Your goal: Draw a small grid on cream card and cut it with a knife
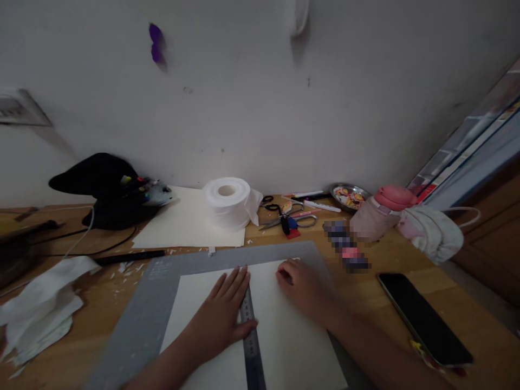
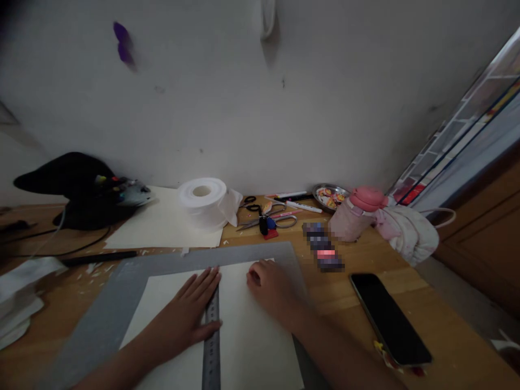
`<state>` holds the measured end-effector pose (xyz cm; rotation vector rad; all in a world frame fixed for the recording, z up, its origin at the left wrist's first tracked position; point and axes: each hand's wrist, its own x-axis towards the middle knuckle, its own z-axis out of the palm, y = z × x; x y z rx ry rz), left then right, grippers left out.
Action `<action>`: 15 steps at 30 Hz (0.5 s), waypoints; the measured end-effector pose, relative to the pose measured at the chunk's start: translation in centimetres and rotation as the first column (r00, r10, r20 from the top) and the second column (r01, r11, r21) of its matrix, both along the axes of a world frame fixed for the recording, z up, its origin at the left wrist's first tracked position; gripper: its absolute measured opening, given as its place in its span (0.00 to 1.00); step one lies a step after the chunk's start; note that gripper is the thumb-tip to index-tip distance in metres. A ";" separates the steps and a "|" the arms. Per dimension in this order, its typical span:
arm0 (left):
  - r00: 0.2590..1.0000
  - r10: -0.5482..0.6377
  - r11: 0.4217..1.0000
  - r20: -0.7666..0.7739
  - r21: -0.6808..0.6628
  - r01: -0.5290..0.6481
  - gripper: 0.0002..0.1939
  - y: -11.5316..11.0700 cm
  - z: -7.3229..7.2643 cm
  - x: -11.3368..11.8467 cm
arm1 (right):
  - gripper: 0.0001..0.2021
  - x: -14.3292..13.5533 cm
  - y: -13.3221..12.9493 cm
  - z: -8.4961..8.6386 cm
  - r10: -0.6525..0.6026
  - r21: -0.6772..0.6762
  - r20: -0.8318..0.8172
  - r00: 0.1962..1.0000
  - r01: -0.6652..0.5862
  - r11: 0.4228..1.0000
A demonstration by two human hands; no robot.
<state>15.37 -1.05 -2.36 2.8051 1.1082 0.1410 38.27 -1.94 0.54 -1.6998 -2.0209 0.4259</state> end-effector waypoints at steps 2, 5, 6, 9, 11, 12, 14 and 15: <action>1.000 0.001 1.000 -0.006 -0.012 -0.001 0.41 -0.1 0.0 0.1 | 0.06 -0.1 0.0 -0.1 0.007 0.004 0.008 1.000 -0.007 1.000; 1.000 -0.008 0.998 -0.027 -0.056 0.007 0.41 0.1 0.2 0.0 | 0.06 0.1 0.2 -0.1 0.002 -0.004 0.002 1.000 -0.002 1.000; 0.999 -0.008 0.998 -0.032 -0.070 0.006 0.41 0.2 0.3 0.0 | 0.06 0.1 0.2 -0.1 0.003 -0.008 -0.002 1.000 -0.003 1.000; 1.000 0.001 0.996 -0.028 -0.095 -0.003 0.41 0.2 0.7 0.0 | 0.07 0.1 0.2 -0.2 -0.002 -0.019 -0.015 1.000 0.002 1.000; 1.000 0.002 0.994 -0.025 -0.106 -0.005 0.40 0.1 0.9 0.1 | 0.07 0.0 0.0 -0.2 -0.010 -0.025 -0.014 1.000 0.010 1.000; 1.000 0.003 0.994 -0.026 -0.111 -0.006 0.40 0.1 1.0 0.1 | 0.07 -0.1 -0.2 -0.1 -0.013 -0.031 -0.009 1.000 0.013 0.999; 0.999 0.005 0.993 -0.032 -0.118 -0.009 0.40 0.0 1.1 0.1 | 0.08 -0.1 -0.2 0.2 -0.011 -0.052 -0.003 1.000 0.011 0.999; 0.999 0.008 0.993 -0.033 -0.119 -0.012 0.40 0.0 1.1 0.1 | 0.09 0.1 0.1 0.5 -0.017 -0.062 0.006 1.000 0.017 0.998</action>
